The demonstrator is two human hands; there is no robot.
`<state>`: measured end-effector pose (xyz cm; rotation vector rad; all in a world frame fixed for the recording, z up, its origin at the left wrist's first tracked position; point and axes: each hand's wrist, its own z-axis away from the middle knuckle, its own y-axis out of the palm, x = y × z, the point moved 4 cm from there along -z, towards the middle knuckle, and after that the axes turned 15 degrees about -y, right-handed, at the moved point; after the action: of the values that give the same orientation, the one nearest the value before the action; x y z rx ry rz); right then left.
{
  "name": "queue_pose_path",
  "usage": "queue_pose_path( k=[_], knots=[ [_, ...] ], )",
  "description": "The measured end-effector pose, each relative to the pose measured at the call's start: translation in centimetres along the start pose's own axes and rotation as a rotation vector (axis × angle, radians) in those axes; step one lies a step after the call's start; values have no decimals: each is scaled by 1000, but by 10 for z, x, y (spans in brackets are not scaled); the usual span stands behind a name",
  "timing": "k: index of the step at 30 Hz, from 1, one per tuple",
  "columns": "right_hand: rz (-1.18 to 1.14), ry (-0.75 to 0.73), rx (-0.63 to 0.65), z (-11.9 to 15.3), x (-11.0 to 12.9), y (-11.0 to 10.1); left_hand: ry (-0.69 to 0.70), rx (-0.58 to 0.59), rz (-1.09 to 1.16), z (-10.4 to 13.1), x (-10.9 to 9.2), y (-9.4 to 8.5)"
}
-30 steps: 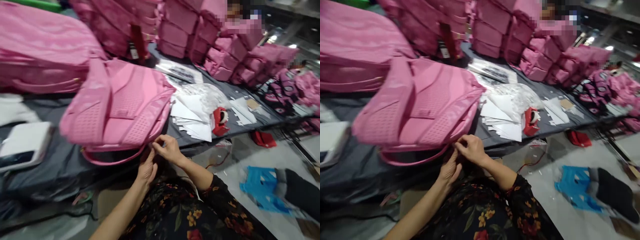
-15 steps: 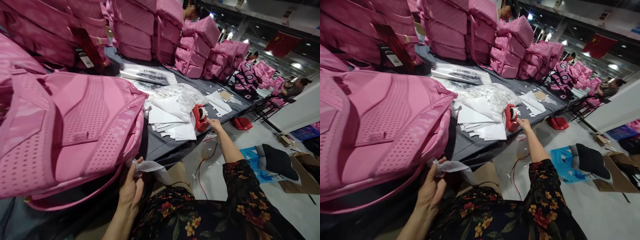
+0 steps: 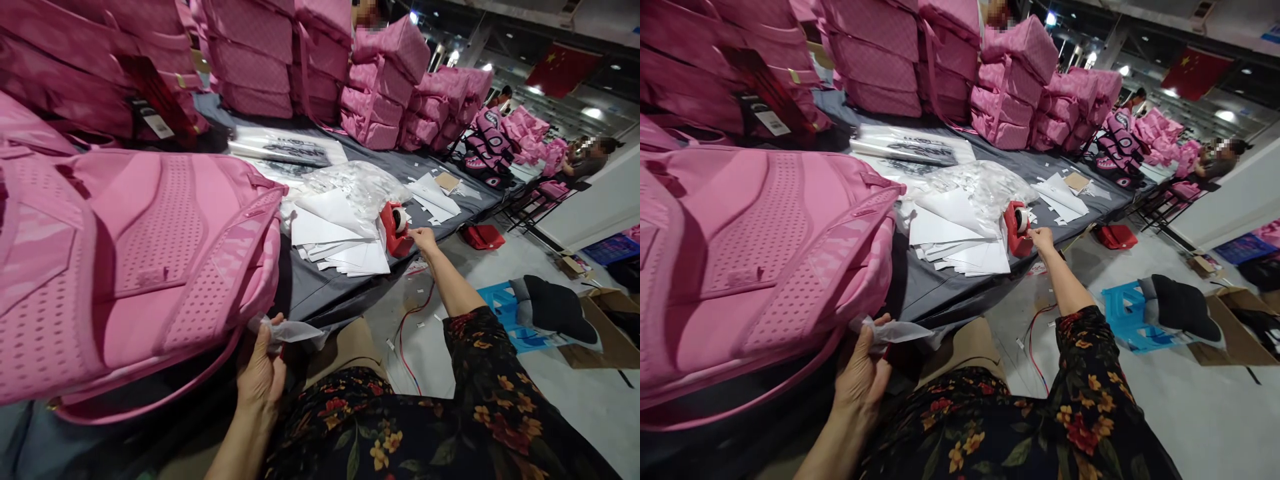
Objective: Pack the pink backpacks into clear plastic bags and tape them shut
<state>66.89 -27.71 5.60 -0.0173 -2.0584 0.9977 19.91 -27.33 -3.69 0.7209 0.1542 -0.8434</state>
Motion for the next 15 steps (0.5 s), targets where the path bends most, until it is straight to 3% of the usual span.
queue_pose_path(
  k=[2,4,6,8,10,12,15],
  knots=[
    [-51,-16,-54,14,8,-10,7,-1,-1,0,0,-1],
    [-239,83,-100,34,9,-16,10,4,0,-3,0,-2],
    [-452,245,-109,57,9,-11,8,15,8,-6,1,-2],
    [-573,364,-41,78,17,5,11,27,20,-8,2,-2],
    [-646,415,114,100,38,31,25,40,34,-8,4,-2],
    [-776,403,348,126,75,61,42,48,54,-7,6,-2],
    [-971,89,764,168,153,95,65,96,89,-8,9,1]
  ],
)
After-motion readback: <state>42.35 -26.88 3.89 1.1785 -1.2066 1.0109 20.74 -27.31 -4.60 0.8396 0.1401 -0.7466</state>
